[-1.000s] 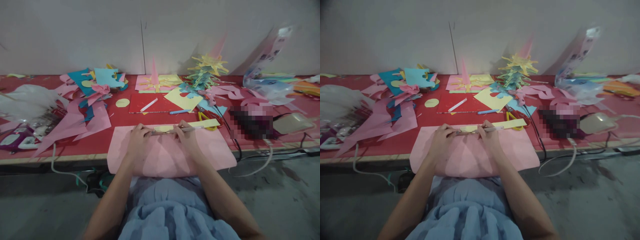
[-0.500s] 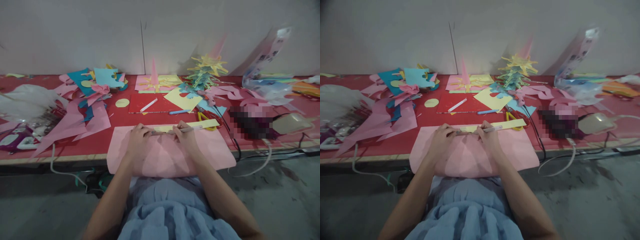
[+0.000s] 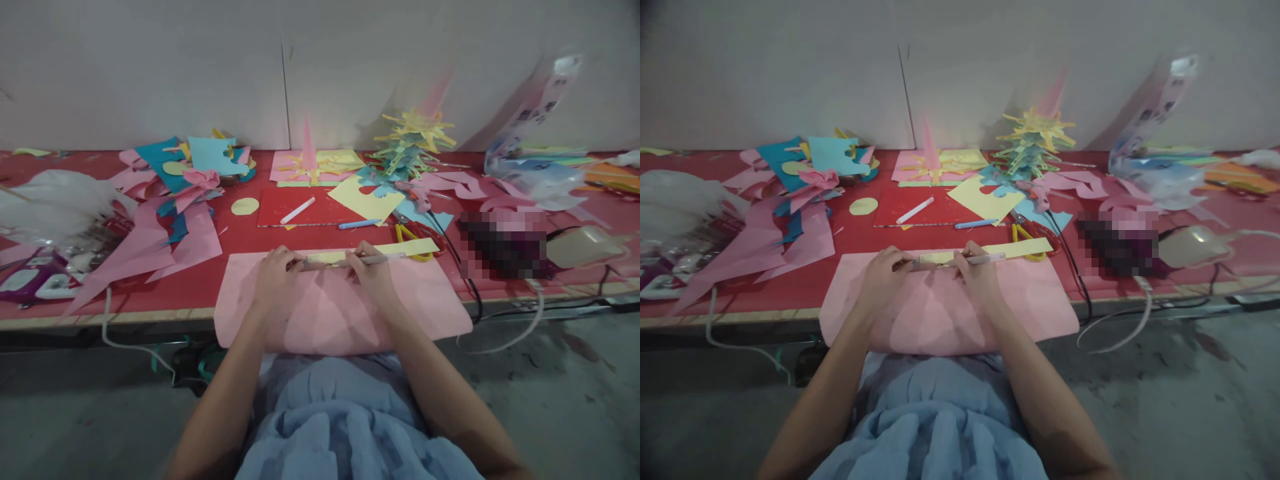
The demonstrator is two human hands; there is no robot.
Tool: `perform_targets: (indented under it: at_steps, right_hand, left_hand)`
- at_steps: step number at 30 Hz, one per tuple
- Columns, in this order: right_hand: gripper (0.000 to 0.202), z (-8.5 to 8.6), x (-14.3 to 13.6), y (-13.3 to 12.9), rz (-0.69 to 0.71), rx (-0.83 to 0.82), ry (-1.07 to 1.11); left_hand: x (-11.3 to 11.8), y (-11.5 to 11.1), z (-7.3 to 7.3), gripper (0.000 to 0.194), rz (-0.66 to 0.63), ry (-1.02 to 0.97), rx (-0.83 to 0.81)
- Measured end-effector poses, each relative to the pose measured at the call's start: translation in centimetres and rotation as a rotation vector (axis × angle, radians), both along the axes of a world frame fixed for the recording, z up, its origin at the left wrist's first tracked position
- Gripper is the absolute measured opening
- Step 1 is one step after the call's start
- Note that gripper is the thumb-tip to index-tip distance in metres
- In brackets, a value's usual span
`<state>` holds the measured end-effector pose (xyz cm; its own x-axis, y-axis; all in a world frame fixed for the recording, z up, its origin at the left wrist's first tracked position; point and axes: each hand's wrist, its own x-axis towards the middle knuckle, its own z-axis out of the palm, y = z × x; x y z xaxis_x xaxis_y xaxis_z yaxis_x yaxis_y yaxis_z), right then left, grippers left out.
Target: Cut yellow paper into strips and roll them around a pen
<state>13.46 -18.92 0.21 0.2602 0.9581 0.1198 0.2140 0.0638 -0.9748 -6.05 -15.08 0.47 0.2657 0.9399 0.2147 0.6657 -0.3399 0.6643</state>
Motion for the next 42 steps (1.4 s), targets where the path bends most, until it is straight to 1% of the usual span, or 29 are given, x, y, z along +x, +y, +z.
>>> perform_targets:
  at_steps: [2,4,9,15,19,22,37,42]
  right_hand:
    - [0.030,0.0,0.0,0.0,0.008,0.003,0.003]
    - [0.031,0.0,0.1,0.0,0.006,0.003,0.000]
    - [0.033,-0.1,0.1,0.0,0.008,0.014,0.011]
    - [0.032,0.0,0.0,0.0,0.020,0.005,0.031]
    - [0.032,0.2,-0.1,-0.1,0.004,0.005,0.032]
    - [0.033,0.3,-0.2,-0.1,0.012,-0.011,0.046]
    - [0.034,0.5,-0.3,-0.2,0.003,0.019,0.034]
    - [0.037,0.5,-0.2,-0.1,0.002,0.001,0.040]
  left_hand:
    - [0.0,0.1,0.0,0.009,0.023,-0.038,-0.014]
    - [0.0,0.2,-0.1,0.012,0.037,-0.056,-0.018]
    - [0.0,0.4,-0.3,0.018,0.034,-0.037,0.008]
    - [-0.1,1.3,-0.3,0.016,0.021,-0.033,-0.026]
    - [-0.3,2.1,0.0,0.013,-0.021,0.053,-0.048]
    - [-0.3,2.4,0.3,0.012,-0.058,0.057,-0.074]
    - [-0.4,2.4,0.7,0.012,-0.077,0.024,-0.105]
    - [-0.4,2.5,0.5,0.011,-0.079,0.012,-0.110]
